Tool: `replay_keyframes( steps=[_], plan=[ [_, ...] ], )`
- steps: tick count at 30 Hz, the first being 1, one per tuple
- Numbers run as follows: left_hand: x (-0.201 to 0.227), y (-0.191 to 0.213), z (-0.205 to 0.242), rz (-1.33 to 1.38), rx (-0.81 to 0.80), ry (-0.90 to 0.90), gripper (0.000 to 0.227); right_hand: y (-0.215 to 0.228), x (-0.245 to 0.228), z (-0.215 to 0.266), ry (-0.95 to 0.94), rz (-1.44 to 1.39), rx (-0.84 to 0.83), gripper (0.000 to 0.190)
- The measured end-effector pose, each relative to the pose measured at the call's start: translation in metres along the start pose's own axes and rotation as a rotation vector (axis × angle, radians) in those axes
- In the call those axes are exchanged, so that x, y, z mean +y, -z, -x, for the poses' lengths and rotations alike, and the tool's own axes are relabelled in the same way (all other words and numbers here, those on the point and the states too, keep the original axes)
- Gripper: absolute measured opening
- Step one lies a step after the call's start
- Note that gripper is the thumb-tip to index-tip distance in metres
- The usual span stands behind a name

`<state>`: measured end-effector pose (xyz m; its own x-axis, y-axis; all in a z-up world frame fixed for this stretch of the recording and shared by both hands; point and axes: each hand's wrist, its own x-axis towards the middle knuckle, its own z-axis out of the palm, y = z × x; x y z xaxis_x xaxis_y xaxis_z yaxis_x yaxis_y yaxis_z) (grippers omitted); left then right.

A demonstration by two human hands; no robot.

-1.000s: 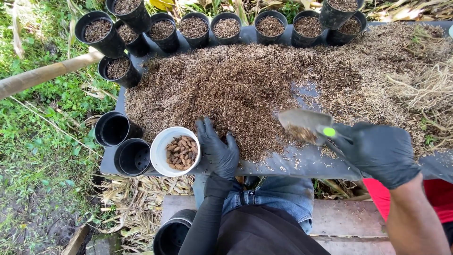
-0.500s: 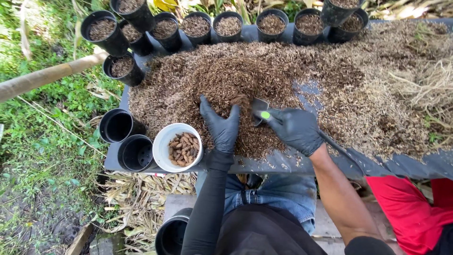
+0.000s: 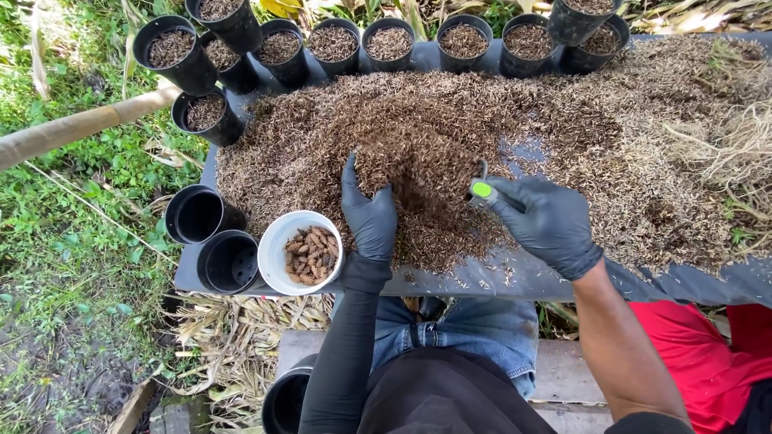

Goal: The person fills small black plastic pots with a soil mixture from a pile on a table using a trowel and their gloved hands, then places small pieces of organic matter into the filled pots.

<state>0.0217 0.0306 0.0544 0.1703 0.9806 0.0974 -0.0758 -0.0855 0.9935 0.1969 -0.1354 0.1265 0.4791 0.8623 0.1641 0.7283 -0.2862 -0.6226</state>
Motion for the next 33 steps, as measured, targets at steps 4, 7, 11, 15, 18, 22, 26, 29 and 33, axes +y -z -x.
replay_keyframes(
  steps=[4, 7, 11, 15, 18, 22, 26, 29, 33],
  plan=[
    [-0.008, 0.004, -0.011, -0.072, -0.041, -0.170, 0.070, 0.014, -0.008, 0.001, 0.125, 0.187, 0.070, 0.024],
    [-0.013, 0.010, -0.007, -0.086, -0.076, -0.202, 0.073, 0.015, -0.004, 0.002, 0.180, 0.296, 0.105, 0.027],
    [-0.020, 0.016, 0.004, -0.150, -0.038, -0.254, 0.071, 0.011, 0.004, 0.008, 0.200, 0.328, 0.110, 0.030],
    [-0.057, 0.016, 0.017, -0.169, -0.003, -0.266, 0.067, 0.016, 0.004, 0.019, 0.212, 0.531, 0.081, 0.037],
    [-0.020, 0.023, 0.031, -0.367, -0.001, -0.311, 0.068, 0.002, 0.009, 0.028, 0.257, 0.534, 0.012, 0.033],
    [-0.043, 0.032, 0.038, -0.429, -0.019, -0.330, 0.068, -0.012, 0.023, 0.040, 0.288, 0.522, -0.067, 0.028],
    [-0.056, 0.039, 0.040, -0.523, -0.040, -0.428, 0.056, 0.008, 0.021, 0.035, 0.208, 0.746, 0.042, 0.028],
    [-0.056, 0.040, 0.043, -0.623, -0.059, -0.468, 0.060, 0.009, 0.031, 0.039, 0.189, 0.830, 0.035, 0.031],
    [-0.050, 0.037, 0.041, -0.735, -0.178, -0.350, 0.100, 0.005, 0.043, 0.043, 0.159, 0.809, 0.116, 0.026]
  ],
)
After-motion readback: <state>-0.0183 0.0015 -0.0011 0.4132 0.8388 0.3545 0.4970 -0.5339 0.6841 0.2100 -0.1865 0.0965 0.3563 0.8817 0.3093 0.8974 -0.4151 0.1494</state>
